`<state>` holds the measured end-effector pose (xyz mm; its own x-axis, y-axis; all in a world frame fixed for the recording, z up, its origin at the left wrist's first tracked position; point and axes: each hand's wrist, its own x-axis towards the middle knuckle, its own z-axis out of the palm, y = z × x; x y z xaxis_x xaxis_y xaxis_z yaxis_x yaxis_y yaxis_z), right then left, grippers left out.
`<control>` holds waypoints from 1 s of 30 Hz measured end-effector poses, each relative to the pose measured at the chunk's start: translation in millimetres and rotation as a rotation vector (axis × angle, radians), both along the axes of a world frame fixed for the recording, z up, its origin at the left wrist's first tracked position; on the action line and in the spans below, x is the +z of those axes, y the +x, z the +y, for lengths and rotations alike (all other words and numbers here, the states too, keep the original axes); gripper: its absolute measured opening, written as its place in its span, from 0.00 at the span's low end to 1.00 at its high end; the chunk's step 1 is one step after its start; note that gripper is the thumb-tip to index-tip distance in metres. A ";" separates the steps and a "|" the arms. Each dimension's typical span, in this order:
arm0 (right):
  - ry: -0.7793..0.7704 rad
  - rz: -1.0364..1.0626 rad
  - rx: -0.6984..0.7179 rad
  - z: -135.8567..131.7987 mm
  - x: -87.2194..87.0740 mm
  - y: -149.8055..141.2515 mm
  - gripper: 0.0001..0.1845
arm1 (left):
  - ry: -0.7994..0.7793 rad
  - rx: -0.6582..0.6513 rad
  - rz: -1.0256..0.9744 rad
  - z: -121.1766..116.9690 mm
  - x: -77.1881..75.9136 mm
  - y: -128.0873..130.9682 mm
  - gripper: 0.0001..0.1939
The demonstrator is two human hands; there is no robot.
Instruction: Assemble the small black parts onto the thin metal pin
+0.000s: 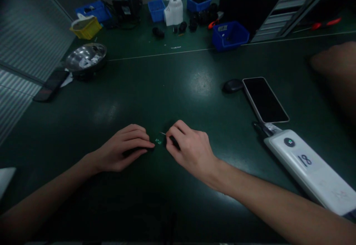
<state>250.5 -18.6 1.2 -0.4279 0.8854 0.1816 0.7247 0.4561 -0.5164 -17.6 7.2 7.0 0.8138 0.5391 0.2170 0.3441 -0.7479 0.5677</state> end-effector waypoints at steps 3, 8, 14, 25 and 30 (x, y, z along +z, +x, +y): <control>0.000 0.012 -0.004 0.0 -1.8 -0.3 0.08 | 0.058 -0.049 0.018 -2.6 -3.0 3.4 0.17; -0.007 0.038 0.000 0.4 -2.0 0.3 0.07 | 0.110 -0.047 0.082 -5.6 -6.1 7.5 0.17; -0.051 0.069 -0.007 1.1 2.8 1.1 0.07 | 0.055 0.217 0.043 17.7 -6.0 -17.0 0.16; -0.058 0.108 -0.005 1.4 3.2 2.0 0.08 | 0.141 1.123 0.140 81.3 -6.7 -176.5 0.21; -0.058 0.110 -0.006 1.8 4.6 1.6 0.07 | -0.005 1.525 -0.079 84.0 -14.9 -219.6 0.24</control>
